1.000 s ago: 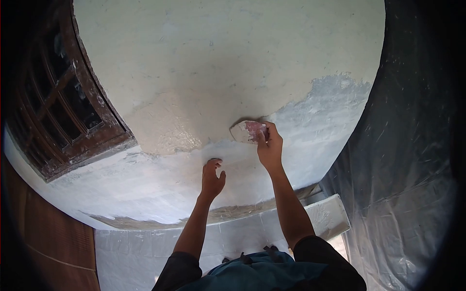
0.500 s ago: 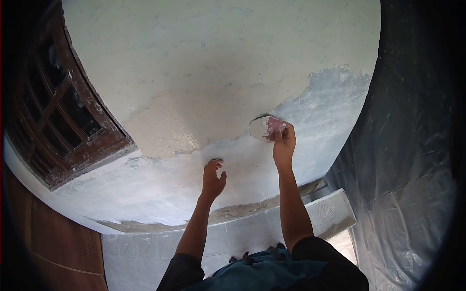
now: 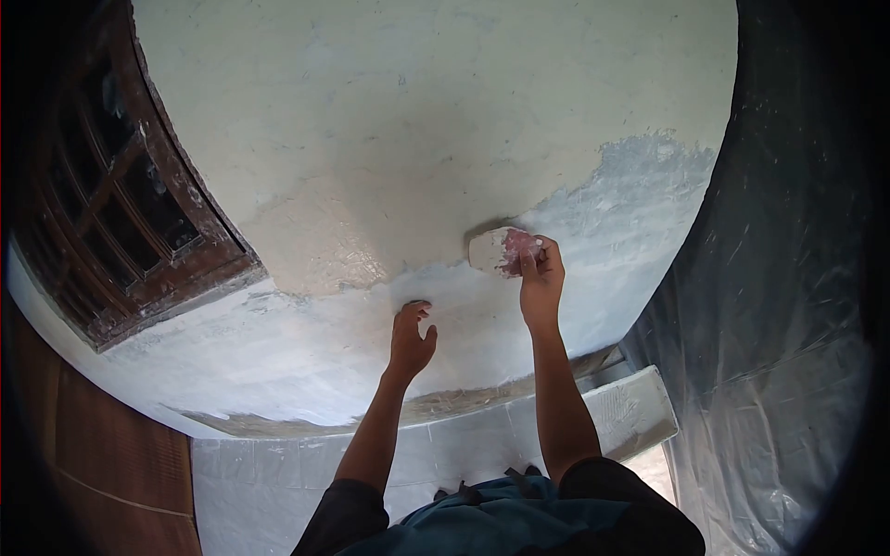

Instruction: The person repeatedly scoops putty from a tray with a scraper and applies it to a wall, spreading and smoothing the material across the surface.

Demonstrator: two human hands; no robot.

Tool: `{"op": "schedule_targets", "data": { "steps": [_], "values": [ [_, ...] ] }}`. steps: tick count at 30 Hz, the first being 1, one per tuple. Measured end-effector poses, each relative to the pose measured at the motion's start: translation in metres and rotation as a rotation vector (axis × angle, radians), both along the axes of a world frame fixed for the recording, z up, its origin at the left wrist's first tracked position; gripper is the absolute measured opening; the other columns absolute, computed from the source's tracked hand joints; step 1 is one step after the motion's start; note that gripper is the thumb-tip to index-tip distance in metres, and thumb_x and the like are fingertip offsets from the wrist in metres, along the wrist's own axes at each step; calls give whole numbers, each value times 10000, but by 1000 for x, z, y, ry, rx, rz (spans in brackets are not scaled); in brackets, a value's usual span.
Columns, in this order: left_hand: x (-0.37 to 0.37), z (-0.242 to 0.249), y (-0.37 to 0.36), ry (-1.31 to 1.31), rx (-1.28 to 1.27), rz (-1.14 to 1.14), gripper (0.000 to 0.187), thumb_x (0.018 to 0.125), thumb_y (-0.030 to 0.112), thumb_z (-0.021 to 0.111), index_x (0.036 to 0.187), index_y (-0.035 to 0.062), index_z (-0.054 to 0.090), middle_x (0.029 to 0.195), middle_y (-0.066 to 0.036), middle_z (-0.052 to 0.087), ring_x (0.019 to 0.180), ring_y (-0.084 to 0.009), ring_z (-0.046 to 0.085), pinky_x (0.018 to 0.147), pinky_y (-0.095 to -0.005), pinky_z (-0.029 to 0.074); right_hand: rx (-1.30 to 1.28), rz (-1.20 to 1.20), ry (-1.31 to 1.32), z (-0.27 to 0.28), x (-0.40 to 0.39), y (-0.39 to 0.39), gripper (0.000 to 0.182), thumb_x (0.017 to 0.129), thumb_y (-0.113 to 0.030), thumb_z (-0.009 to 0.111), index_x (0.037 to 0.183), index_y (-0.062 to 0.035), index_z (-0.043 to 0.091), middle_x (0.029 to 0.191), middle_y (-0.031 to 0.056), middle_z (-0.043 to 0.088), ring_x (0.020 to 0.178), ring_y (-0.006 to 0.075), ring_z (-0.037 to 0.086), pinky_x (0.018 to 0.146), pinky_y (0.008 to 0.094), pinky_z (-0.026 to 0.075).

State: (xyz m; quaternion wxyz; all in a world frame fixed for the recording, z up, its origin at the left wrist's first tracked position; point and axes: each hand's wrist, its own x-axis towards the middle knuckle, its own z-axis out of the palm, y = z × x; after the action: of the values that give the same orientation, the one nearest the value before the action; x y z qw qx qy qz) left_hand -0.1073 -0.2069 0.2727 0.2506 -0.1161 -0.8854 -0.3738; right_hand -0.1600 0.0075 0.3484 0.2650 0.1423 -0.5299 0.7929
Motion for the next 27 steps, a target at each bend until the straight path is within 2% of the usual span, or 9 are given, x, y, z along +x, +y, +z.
{"op": "schedule_targets", "data": {
  "steps": [2,4,10,11,14,16,19,23,27],
  "values": [
    [1,0,0,23,-15,6,438,710,-28,613,1119,51,478,1054,-109,529,947,-245,529,841,-351,417,200,-53,16,1,8,-31,203,842,46,524,1040,7,514,799,41,576,711,73,512,649,200,410],
    [-1,-2,-2,22,-17,-8,438,710,-29,612,1120,51,477,1052,-110,529,945,-245,530,841,-352,419,311,-106,-7,-11,2,-49,203,849,41,514,1051,16,510,819,53,584,742,84,529,676,206,424],
    [0,-2,-3,21,12,-22,431,709,-27,612,1114,43,481,1050,-117,530,941,-249,531,840,-357,421,-128,-21,-26,-12,0,-16,207,889,36,471,1094,17,489,910,51,577,790,83,529,720,206,428],
    [0,-3,-2,25,4,-13,429,709,-25,613,1112,41,482,1050,-119,531,940,-250,532,839,-358,421,-127,-19,-26,-9,1,-19,207,889,36,471,1094,17,489,910,51,577,790,83,529,720,206,428],
    [0,-1,1,27,-13,9,427,708,-23,616,1110,41,485,1050,-119,533,941,-254,531,839,-359,422,331,-109,4,-4,13,-42,207,844,44,502,1049,17,509,829,117,596,776,118,574,708,232,449],
    [0,-1,0,23,-12,-5,429,708,-23,616,1111,41,484,1051,-120,532,944,-254,529,840,-359,421,310,-216,56,-15,0,-45,210,845,55,496,1051,19,510,821,97,598,765,111,570,693,231,448],
    [-1,1,-3,29,6,-25,433,708,-25,617,1114,42,483,1052,-119,531,948,-254,525,842,-359,421,-49,-88,-7,-22,-6,-27,200,860,60,484,1055,26,509,831,74,598,759,95,550,687,226,443],
    [1,-2,1,25,-16,12,437,707,-28,619,1117,43,484,1056,-116,531,952,-249,525,842,-354,421,259,-75,1,-20,2,-39,207,861,59,478,1061,16,511,859,74,588,749,91,537,685,224,439],
    [0,1,-3,29,-18,-16,439,707,-28,619,1118,44,482,1062,-116,529,953,-247,525,843,-354,421,64,-75,-39,-29,-12,-27,207,895,48,455,1099,19,480,917,51,579,829,94,548,756,219,438]
  ]
}}
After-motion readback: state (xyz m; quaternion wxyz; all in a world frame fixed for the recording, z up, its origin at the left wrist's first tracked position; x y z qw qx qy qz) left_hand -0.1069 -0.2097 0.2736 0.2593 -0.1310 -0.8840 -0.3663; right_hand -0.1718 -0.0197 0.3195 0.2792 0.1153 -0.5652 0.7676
